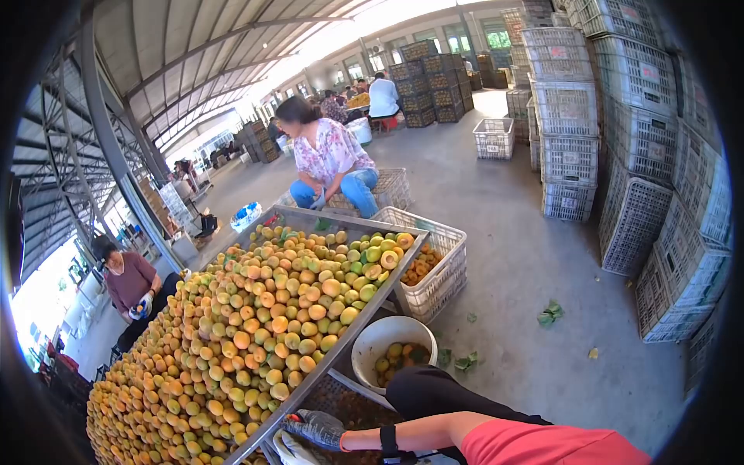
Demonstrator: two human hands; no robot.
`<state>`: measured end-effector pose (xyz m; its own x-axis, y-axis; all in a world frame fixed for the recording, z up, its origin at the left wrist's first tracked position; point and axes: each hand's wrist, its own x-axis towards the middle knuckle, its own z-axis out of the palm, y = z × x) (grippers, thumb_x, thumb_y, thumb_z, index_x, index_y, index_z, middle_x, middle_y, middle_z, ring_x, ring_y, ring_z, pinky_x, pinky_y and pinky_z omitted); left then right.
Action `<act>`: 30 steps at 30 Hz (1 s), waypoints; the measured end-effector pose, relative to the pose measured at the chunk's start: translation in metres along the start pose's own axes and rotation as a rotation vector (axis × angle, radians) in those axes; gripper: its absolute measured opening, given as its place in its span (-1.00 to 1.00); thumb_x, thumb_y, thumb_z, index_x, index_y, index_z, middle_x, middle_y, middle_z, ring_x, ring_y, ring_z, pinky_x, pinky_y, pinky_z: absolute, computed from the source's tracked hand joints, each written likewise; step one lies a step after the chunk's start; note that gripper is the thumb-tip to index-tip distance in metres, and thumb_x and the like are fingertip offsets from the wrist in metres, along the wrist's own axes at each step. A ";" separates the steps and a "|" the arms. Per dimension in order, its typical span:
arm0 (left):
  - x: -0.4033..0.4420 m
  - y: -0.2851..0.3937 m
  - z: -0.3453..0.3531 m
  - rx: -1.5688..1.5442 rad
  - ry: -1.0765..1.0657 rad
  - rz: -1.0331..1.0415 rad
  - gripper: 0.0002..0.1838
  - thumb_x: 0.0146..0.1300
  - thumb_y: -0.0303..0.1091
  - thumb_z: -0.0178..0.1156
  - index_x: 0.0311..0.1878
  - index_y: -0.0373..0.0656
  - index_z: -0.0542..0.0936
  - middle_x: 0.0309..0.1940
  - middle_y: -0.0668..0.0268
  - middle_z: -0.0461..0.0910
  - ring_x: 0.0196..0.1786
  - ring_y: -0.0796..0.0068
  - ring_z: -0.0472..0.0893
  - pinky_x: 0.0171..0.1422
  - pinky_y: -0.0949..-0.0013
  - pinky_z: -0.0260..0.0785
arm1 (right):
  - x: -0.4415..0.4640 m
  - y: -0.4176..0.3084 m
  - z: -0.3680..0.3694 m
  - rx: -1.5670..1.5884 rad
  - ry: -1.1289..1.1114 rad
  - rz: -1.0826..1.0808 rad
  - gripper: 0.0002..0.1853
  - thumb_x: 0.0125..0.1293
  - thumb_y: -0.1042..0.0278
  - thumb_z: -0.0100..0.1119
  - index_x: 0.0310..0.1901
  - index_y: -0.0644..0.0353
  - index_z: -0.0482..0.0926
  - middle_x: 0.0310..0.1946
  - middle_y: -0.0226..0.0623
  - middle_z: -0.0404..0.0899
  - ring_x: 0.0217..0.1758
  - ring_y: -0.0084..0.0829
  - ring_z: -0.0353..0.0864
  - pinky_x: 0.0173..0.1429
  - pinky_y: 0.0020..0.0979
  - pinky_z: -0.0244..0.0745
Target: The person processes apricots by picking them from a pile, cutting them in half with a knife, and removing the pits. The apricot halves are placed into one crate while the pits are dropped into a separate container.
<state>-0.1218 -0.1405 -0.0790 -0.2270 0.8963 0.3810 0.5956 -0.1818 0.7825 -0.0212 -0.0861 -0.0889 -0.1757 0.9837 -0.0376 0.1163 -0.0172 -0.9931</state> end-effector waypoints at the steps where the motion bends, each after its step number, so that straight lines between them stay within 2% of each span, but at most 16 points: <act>1: -0.001 0.001 0.001 0.008 -0.001 -0.014 -0.53 0.50 -0.14 -0.14 0.15 -0.39 0.45 0.05 -0.09 0.52 0.07 -0.01 0.50 0.22 0.18 0.31 | 0.000 0.005 0.006 0.010 0.021 -0.010 -0.54 0.34 -0.18 0.06 -0.12 0.10 0.58 -0.36 -0.27 0.62 -0.28 -0.37 0.56 -0.14 -0.32 0.41; 3: -0.002 -0.003 0.004 -0.177 -0.055 -0.151 -0.51 0.49 -0.11 -0.14 0.18 -0.38 0.42 0.09 -0.08 0.51 0.09 0.03 0.50 0.23 0.22 0.31 | 0.002 0.012 0.017 -0.223 0.104 -0.049 -0.56 0.36 -0.14 -0.04 -0.22 0.12 0.58 -0.28 -0.04 0.62 -0.15 0.00 0.59 -0.12 -0.12 0.45; 4: -0.002 -0.063 0.033 0.001 0.077 -0.451 -0.46 0.48 0.01 -0.15 0.29 -0.22 0.38 0.14 0.08 0.51 0.18 0.12 0.50 0.28 0.18 0.33 | -0.003 0.013 0.022 -0.224 0.123 -0.072 -0.56 0.36 -0.14 -0.04 -0.24 0.12 0.58 -0.30 -0.04 0.61 -0.18 0.01 0.59 -0.15 -0.10 0.44; 7: 0.000 -0.057 0.037 -0.803 0.153 -0.284 -0.49 0.48 0.00 -0.18 0.08 -0.26 0.54 -0.10 0.19 0.61 0.00 0.26 0.57 0.20 0.29 0.37 | -0.009 -0.003 0.020 -0.367 0.126 -0.181 -0.55 0.35 -0.14 -0.03 -0.31 0.13 0.55 -0.39 -0.05 0.59 -0.27 0.02 0.58 -0.22 -0.08 0.43; 9: 0.006 -0.032 0.025 -1.242 0.070 -0.497 -0.53 0.47 -0.03 -0.20 0.05 -0.19 0.55 -0.07 0.25 0.58 -0.02 0.25 0.56 0.17 0.30 0.39 | -0.006 -0.004 0.024 -0.488 0.162 -0.345 -0.61 0.28 -0.12 0.08 -0.42 0.08 0.49 -0.51 -0.13 0.55 -0.39 -0.03 0.58 -0.36 -0.07 0.41; 11: 0.008 -0.014 0.007 -1.296 -0.143 -0.525 -0.51 0.40 0.05 -0.16 0.11 -0.11 0.51 0.09 0.23 0.51 0.14 0.21 0.49 0.32 0.12 0.29 | -0.005 -0.002 0.027 -0.521 0.195 -0.499 -0.64 0.25 -0.07 0.13 -0.43 0.08 0.48 -0.54 -0.14 0.53 -0.43 -0.05 0.57 -0.41 -0.09 0.41; 12: 0.007 -0.078 0.025 -1.551 -0.319 -0.550 -0.47 0.37 0.09 -0.15 0.15 -0.11 0.47 0.10 0.23 0.50 0.20 0.20 0.46 0.39 0.06 0.20 | -0.005 -0.006 0.026 -0.601 0.187 -0.555 -0.66 0.24 -0.03 0.16 -0.43 0.09 0.48 -0.53 -0.16 0.53 -0.45 -0.05 0.56 -0.42 -0.10 0.41; 13: 0.004 -0.045 0.015 -1.527 -0.178 -0.684 -0.40 0.34 0.28 -0.08 0.07 -0.06 0.51 -0.07 0.32 0.54 0.02 0.31 0.51 0.25 0.15 0.33 | -0.007 -0.008 0.026 -0.673 0.165 -0.603 -0.69 0.22 0.01 0.19 -0.42 0.09 0.49 -0.53 -0.18 0.53 -0.46 -0.06 0.56 -0.43 -0.11 0.42; 14: 0.004 -0.061 0.010 -1.506 -0.247 -0.745 -0.43 0.34 0.11 -0.11 0.22 -0.13 0.40 0.08 0.21 0.52 0.15 0.19 0.50 0.31 0.15 0.29 | -0.004 -0.001 0.030 -0.594 0.200 -0.654 -0.72 0.22 0.06 0.21 -0.40 0.10 0.50 -0.53 -0.19 0.53 -0.49 -0.09 0.55 -0.42 -0.12 0.43; 15: 0.006 -0.073 0.008 -0.788 -0.190 -0.347 -0.45 0.36 0.06 -0.11 0.22 -0.15 0.39 -0.04 0.21 0.56 0.00 0.17 0.58 0.12 0.19 0.43 | 0.001 0.005 0.033 -0.512 0.239 -0.698 -0.75 0.21 0.11 0.22 -0.37 0.11 0.51 -0.53 -0.21 0.52 -0.51 -0.13 0.54 -0.41 -0.14 0.44; 16: 0.000 -0.118 0.013 -1.097 -0.001 -0.596 -0.52 0.39 0.05 -0.13 0.05 -0.17 0.47 -0.30 0.24 0.59 -0.25 0.25 0.61 -0.18 0.29 0.47 | 0.005 0.004 0.033 -0.099 0.142 -0.595 -0.77 0.22 0.14 0.25 -0.33 0.12 0.54 -0.53 -0.28 0.53 -0.51 -0.25 0.55 -0.42 -0.23 0.46; 17: 0.014 -0.060 -0.021 -1.495 -0.252 -0.868 -0.56 0.42 0.03 -0.15 -0.17 -0.17 0.52 -0.52 0.30 0.52 -0.43 0.39 0.53 -0.37 0.39 0.35 | 0.010 0.002 0.036 0.314 0.066 -0.470 -0.79 0.22 0.17 0.28 -0.28 0.13 0.58 -0.54 -0.35 0.53 -0.51 -0.37 0.56 -0.43 -0.31 0.49; 19: 0.017 -0.027 -0.034 -1.373 -0.194 -0.716 -0.54 0.42 0.06 -0.16 -0.31 -0.12 0.53 -0.62 0.33 0.46 -0.56 0.47 0.42 -0.48 0.47 0.20 | 0.003 -0.026 0.025 0.852 -0.029 0.200 -0.74 0.29 0.09 0.23 -0.19 0.11 0.60 -0.60 -0.44 0.48 -0.64 -0.51 0.47 -0.60 -0.43 0.40; 23: 0.014 -0.034 -0.045 -1.418 -0.060 -0.821 -0.54 0.45 0.02 -0.21 -0.23 -0.16 0.53 -0.60 0.33 0.47 -0.57 0.44 0.38 -0.49 0.44 0.18 | 0.000 -0.025 0.022 0.746 -0.153 0.282 -0.72 0.33 0.04 0.16 -0.21 0.10 0.60 -0.67 -0.41 0.44 -0.85 -0.54 0.27 -0.83 -0.48 0.11; 25: 0.009 -0.048 -0.049 -1.400 -0.200 -0.529 -0.54 0.47 0.00 -0.24 -0.10 -0.19 0.50 -0.52 0.30 0.49 -0.49 0.40 0.42 -0.40 0.40 0.23 | -0.005 -0.028 0.026 0.754 -0.168 0.305 -0.72 0.33 0.05 0.16 -0.20 0.10 0.60 -0.65 -0.41 0.46 -0.83 -0.54 0.28 -0.81 -0.49 0.13; 30: -0.001 -0.064 -0.058 -1.384 0.057 -0.518 -0.51 0.48 0.03 -0.21 0.07 -0.21 0.48 -0.25 0.26 0.56 -0.25 0.38 0.50 -0.17 0.34 0.34 | -0.012 -0.016 0.054 0.630 -0.291 -0.013 -0.69 0.32 0.05 0.23 -0.11 0.11 0.62 -0.51 -0.50 0.56 -0.41 -0.71 0.52 -0.40 -0.58 0.37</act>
<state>-0.2042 -0.1531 -0.1010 -0.2290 0.9694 -0.0887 -0.7438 -0.1155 0.6583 -0.0737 -0.1073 -0.0789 -0.4382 0.8982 0.0342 -0.4618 -0.1924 -0.8658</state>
